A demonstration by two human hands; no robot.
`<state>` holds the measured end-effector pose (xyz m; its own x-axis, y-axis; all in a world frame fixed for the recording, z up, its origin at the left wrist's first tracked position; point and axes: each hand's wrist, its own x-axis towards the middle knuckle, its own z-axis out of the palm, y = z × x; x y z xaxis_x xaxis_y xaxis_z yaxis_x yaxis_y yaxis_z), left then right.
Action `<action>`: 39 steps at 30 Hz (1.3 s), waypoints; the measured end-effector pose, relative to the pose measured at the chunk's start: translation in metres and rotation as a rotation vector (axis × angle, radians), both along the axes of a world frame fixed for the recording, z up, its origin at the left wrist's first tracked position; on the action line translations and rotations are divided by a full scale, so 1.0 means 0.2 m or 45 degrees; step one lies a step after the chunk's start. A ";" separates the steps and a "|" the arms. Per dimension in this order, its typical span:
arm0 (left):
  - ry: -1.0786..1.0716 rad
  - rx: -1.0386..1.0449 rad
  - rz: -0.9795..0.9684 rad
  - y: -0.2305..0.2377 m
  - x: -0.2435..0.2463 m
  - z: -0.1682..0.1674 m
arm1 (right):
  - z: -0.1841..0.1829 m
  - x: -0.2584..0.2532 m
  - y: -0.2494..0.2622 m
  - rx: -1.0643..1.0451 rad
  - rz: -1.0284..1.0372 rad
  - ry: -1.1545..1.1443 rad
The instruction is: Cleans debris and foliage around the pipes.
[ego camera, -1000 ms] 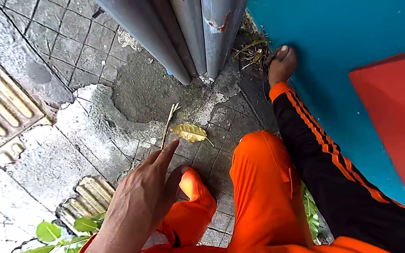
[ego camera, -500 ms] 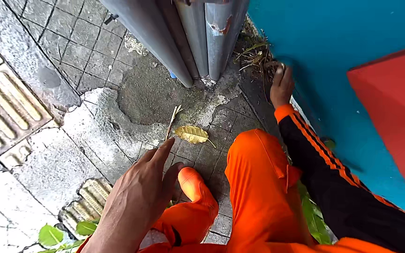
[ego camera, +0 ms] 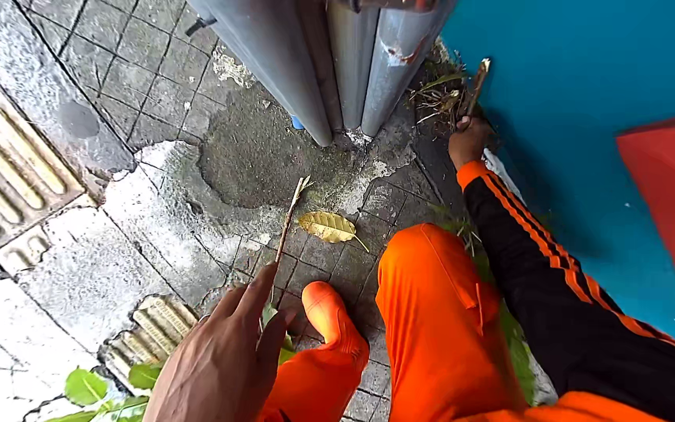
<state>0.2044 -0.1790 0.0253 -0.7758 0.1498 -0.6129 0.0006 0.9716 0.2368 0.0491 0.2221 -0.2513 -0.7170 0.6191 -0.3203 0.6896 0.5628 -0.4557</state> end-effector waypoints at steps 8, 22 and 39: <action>-0.050 0.020 -0.056 0.04 0.00 -0.02 | -0.24 -0.07 -0.07 0.166 -0.096 0.050; 0.013 0.018 -0.153 0.22 -0.04 -0.09 | -0.03 0.90 0.12 -0.149 0.063 -0.139; 0.126 0.046 -0.116 0.02 0.16 0.03 | 0.67 0.63 0.14 0.382 0.703 -0.864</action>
